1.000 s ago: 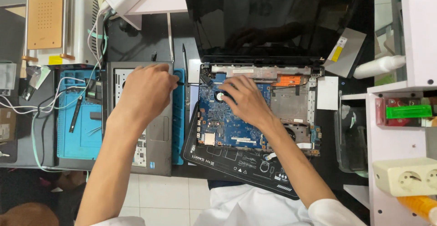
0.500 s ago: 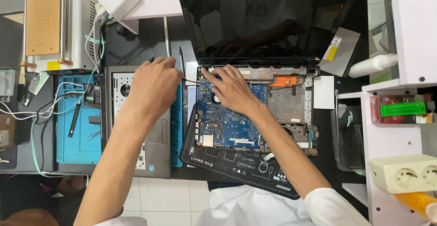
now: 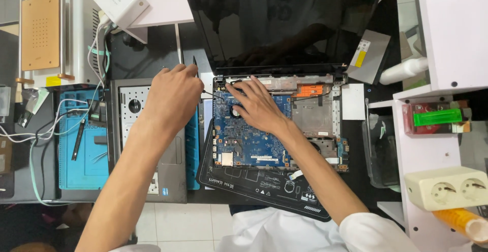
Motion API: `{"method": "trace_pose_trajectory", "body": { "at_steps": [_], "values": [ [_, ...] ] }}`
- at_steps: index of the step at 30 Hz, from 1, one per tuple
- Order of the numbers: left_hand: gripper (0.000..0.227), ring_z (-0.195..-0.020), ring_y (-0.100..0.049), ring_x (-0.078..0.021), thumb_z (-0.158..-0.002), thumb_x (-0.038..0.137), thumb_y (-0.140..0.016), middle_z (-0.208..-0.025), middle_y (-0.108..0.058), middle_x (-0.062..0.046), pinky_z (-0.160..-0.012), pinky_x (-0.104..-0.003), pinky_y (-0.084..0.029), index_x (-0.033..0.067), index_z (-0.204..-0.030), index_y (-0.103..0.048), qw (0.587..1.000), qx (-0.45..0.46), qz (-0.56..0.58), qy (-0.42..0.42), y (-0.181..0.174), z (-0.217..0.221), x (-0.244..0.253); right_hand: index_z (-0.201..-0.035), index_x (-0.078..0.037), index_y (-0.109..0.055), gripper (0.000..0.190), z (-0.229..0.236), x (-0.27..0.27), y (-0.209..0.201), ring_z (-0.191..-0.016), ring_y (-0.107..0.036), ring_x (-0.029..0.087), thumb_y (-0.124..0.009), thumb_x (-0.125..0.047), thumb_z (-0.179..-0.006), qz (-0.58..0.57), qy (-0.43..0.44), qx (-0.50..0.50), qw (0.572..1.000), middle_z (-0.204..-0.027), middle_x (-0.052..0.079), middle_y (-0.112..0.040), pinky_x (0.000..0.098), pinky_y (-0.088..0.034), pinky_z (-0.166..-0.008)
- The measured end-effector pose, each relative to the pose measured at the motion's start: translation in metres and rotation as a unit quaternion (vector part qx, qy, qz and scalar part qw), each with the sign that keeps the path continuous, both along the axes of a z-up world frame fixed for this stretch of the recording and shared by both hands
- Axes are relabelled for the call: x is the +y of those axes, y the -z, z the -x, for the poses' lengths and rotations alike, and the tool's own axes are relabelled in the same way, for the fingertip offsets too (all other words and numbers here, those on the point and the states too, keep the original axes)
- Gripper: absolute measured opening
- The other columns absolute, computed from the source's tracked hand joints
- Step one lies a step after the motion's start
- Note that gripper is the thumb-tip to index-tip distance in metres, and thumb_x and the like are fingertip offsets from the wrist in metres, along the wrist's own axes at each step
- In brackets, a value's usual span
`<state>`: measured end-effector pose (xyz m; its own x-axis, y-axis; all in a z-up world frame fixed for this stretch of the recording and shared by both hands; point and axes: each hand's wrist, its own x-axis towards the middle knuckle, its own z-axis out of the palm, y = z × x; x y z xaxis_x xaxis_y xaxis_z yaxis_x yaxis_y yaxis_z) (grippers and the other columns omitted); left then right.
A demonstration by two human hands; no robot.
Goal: The person removes the keyboard from a laptop and sets it aside. They then detach the motherboard from the laptop chassis, disconnecting cables and lifting the board out. Finally, they flip the laptop over to access the underside.
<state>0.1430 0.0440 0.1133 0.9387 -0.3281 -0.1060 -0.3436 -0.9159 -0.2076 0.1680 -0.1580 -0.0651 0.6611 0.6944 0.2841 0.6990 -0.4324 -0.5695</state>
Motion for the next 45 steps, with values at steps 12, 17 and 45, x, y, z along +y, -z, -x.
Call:
{"method": "trace_pose_trajectory", "body": {
  "at_steps": [12, 17, 45],
  "values": [
    [0.010, -0.100, -0.067, -0.0258, -0.076, 0.001, -0.067, -0.096, -0.069, -0.007, -0.084, -0.041, -0.053, 0.0079, -0.074, -0.074, 1.000, -0.002, -0.008, -0.001, -0.002, -0.002, -0.005, -0.140, -0.009, -0.059, 0.048, 0.003, -0.005, 0.003, -0.140, -0.045, 0.027, -0.069, -0.024, -0.096, 0.002, 0.001, 0.004, 1.000, -0.141, 0.009, -0.055, 0.0528, -0.019, -0.128],
    [0.010, -0.099, -0.067, -0.0261, -0.075, 0.001, -0.068, -0.096, -0.069, -0.007, -0.082, -0.042, -0.053, 0.0079, -0.072, -0.074, 1.000, -0.013, -0.002, 0.003, 0.000, -0.001, -0.005, -0.141, -0.010, -0.058, 0.049, 0.004, -0.005, 0.006, -0.140, -0.045, 0.027, -0.068, -0.024, -0.096, 0.009, -0.001, 0.001, 1.000, -0.142, 0.009, -0.054, 0.0532, -0.018, -0.128],
    [0.010, -0.102, -0.066, -0.0238, -0.077, 0.004, -0.068, -0.097, -0.069, -0.005, -0.081, -0.039, -0.053, 0.0110, -0.073, -0.075, 0.999, -0.039, -0.009, -0.001, 0.008, -0.002, -0.003, -0.144, -0.014, -0.056, 0.045, 0.012, -0.008, 0.006, -0.143, -0.042, 0.025, -0.062, -0.027, -0.100, 0.026, 0.001, 0.000, 1.000, -0.147, 0.007, -0.052, 0.0536, -0.011, -0.128]
  ]
}}
